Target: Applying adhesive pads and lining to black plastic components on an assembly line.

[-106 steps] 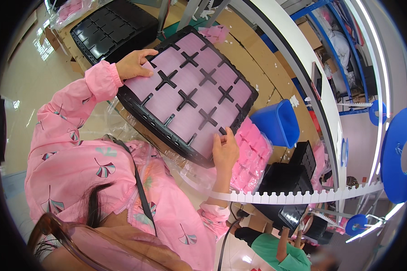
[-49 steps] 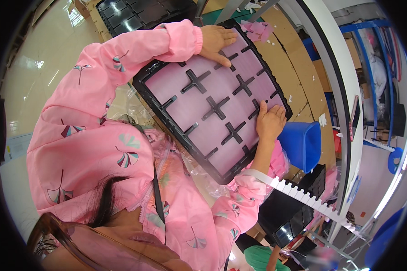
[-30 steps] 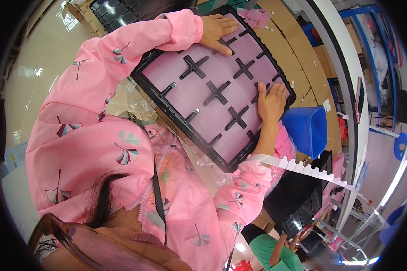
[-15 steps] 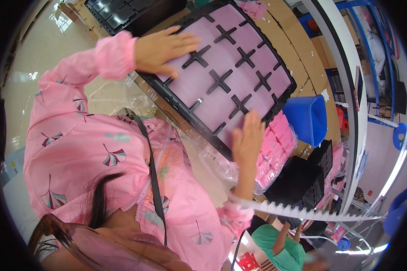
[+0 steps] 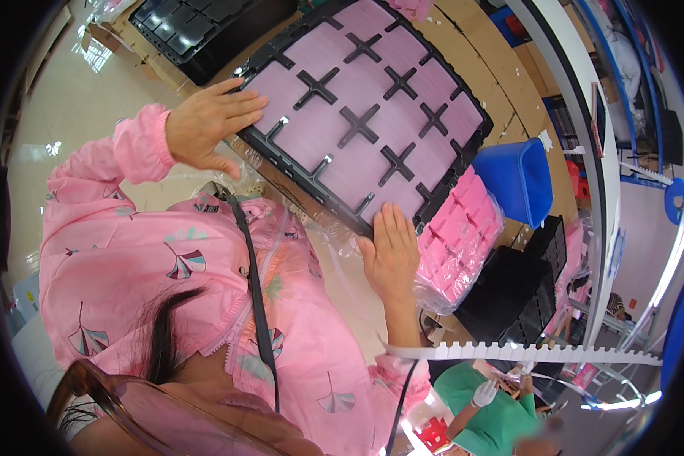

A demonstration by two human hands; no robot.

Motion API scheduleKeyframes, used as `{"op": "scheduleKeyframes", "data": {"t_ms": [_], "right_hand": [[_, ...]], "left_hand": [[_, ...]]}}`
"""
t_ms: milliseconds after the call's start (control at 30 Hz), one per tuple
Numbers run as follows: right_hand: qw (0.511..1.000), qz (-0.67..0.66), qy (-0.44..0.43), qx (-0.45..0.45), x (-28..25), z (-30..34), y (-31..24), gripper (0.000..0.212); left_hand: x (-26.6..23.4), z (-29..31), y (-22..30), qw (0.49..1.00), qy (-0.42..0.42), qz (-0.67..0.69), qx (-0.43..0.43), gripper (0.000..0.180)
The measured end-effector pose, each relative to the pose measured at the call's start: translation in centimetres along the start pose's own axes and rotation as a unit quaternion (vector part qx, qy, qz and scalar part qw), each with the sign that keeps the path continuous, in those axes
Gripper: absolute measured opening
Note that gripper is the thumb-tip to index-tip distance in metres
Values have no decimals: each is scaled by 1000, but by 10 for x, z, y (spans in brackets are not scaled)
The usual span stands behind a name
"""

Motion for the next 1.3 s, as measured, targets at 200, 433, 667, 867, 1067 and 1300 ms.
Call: {"op": "scheduleKeyframes", "data": {"t_ms": [200, 433, 667, 867, 1067, 1300], "right_hand": [[999, -10, 14, -44, -3, -9, -10, 38], [998, -23, -40, -52, -11, 20, 9, 33], [996, -27, -48, -67, -2, -1, 1, 36], [997, -2, -36, -69, -5, -4, 3, 33], [998, -19, -26, -54, -7, 10, 6, 32], [999, -21, -13, -47, -6, 0, 4, 32]], "left_hand": [[-3, -10, -2, 999, 19, 25, 40, 80], [-2, 9, -18, 996, 23, 63, 57, 73], [-4, -7, -7, 995, 45, 42, 75, 81], [-2, 0, -17, 998, 32, 28, 55, 83], [-8, 6, -16, 998, 10, 28, 57, 87], [-5, -9, -7, 997, 31, 22, 70, 87]]}}
Point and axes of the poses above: each hand's wrist, its own z-axis away from the middle knuckle, its own x-axis out of the palm, y = z × x, the point moved 10 cm from there along -z, towards the middle knuckle, and after that the axes turned 13 degrees about -z, right-handed, at the moved point
